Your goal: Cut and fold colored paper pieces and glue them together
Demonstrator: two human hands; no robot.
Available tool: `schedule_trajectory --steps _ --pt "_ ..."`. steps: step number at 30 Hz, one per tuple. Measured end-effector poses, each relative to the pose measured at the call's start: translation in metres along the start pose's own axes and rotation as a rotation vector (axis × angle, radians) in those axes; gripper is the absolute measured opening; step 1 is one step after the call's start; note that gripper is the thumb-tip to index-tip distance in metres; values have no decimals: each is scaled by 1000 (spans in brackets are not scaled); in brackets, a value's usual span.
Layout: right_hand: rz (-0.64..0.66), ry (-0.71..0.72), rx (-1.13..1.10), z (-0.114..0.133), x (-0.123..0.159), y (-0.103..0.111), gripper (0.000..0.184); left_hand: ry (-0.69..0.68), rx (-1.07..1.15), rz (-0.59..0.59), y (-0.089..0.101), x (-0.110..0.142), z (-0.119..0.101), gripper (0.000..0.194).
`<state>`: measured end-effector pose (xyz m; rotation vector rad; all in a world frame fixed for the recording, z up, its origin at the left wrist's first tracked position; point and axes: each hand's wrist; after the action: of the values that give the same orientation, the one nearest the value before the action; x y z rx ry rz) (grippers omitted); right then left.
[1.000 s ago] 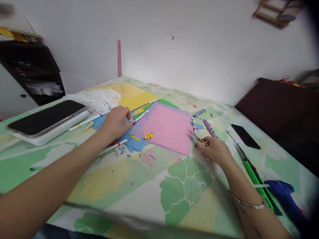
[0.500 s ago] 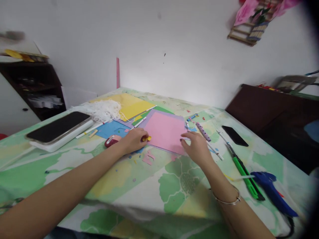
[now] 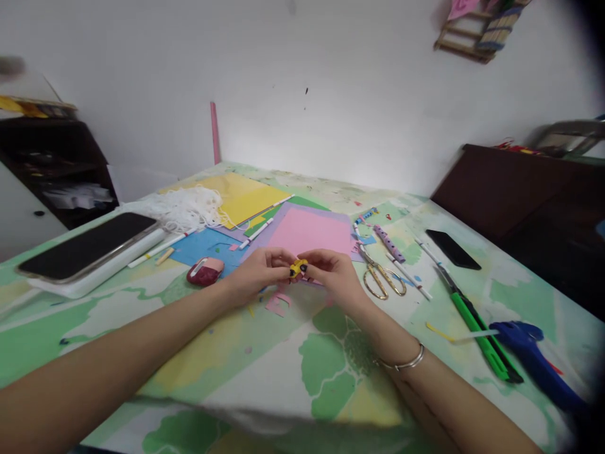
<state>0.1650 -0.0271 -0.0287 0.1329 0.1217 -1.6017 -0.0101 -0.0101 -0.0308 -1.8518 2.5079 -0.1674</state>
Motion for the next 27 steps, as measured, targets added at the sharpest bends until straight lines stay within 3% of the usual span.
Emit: schedule_trajectory --steps 7,21,27 --pt "66 -58 -77 1 5 4 21 107 70 -4 1 6 -8 13" --pt "79 -17 30 4 9 0 20 88 -52 -1 1 9 -11 22" --pt "91 36 49 1 8 1 9 45 -100 39 4 8 -10 19"
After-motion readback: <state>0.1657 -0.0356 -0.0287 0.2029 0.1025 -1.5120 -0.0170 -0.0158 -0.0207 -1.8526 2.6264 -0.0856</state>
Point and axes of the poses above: each hand's wrist, its own x-axis away from the middle knuckle, its own y-axis out of the back of the hand, z = x × y, and after that the axes turned 12 degrees about -z, right-handed
